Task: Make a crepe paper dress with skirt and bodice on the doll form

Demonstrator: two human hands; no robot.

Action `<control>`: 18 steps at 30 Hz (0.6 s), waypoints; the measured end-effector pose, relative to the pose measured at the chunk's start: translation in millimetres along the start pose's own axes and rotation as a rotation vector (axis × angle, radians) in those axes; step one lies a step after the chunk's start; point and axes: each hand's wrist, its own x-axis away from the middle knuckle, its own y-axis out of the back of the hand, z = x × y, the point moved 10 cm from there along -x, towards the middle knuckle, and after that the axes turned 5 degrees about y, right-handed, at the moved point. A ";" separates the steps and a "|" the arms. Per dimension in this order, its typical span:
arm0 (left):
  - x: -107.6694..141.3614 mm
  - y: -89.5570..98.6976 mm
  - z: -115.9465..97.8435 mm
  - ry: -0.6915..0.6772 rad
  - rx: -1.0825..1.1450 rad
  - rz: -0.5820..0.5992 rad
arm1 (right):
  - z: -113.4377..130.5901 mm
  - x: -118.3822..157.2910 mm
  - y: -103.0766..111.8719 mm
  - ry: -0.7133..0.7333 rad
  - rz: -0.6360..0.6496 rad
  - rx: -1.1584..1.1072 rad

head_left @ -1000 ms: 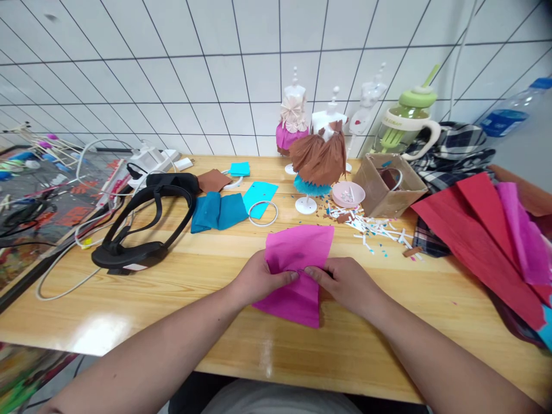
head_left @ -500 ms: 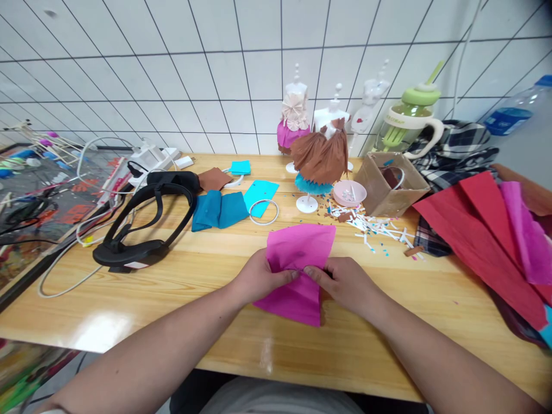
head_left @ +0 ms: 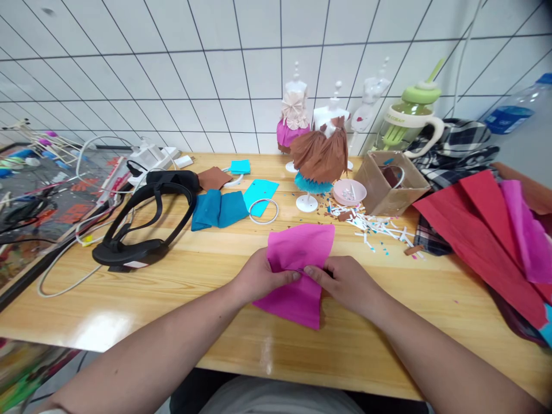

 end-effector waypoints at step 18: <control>0.0 -0.5 -2.0 -0.063 -0.052 -0.011 | 2.9 -1.0 -3.2 -0.014 -0.005 0.039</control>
